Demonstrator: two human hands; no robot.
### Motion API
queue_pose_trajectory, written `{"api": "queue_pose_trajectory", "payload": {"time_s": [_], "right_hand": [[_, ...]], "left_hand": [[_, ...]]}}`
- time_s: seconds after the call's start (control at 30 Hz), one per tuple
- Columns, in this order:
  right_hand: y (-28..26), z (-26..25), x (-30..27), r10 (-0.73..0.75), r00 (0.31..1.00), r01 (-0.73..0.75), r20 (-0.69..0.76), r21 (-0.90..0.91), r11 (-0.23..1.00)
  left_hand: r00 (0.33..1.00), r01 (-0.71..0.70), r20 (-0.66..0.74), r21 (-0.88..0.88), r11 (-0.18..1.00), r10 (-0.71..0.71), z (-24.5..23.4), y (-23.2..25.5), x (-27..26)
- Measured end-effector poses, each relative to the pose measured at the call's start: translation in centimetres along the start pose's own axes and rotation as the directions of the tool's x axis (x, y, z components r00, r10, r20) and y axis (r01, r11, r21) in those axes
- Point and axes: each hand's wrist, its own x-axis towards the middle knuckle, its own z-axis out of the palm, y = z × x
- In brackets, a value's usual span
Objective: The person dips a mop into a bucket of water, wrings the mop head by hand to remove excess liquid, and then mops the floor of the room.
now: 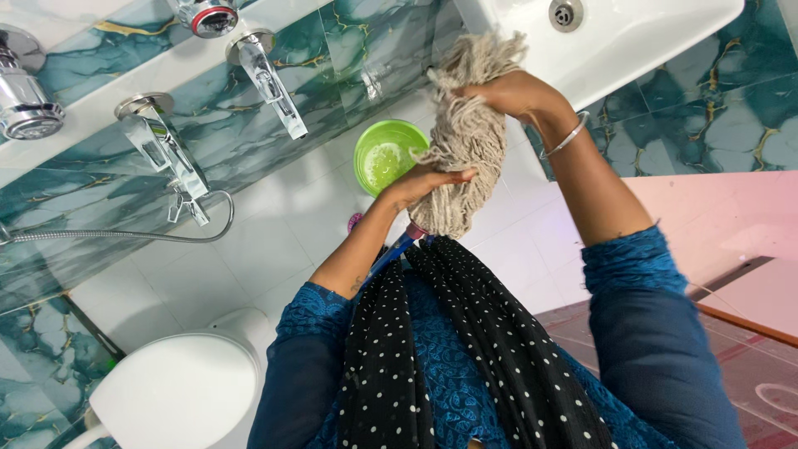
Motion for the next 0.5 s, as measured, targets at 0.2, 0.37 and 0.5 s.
{"api": "queue_pose_trajectory", "payload": {"time_s": [0.2, 0.37, 0.5], "right_hand": [[-4.4, 4.2, 2.4, -0.713, 0.691, 0.71, -0.119, -0.073, 0.7], [-6.9, 8.3, 4.0, -0.361, 0.919, 0.343, -0.158, -0.132, 0.93], [-7.4, 11.3, 5.5, -0.349, 0.866, 0.329, -0.357, -0.119, 0.937]], "left_hand": [[0.999, -0.01, -0.04, -0.036, 0.999, 0.008, 0.9, -5.8, 4.3], [0.982, -0.186, -0.01, -0.256, 0.948, 0.19, -0.5, -9.7, 7.9], [0.905, -0.09, -0.419, -0.03, 0.996, 0.069, -2.3, -11.1, 7.4]]}}
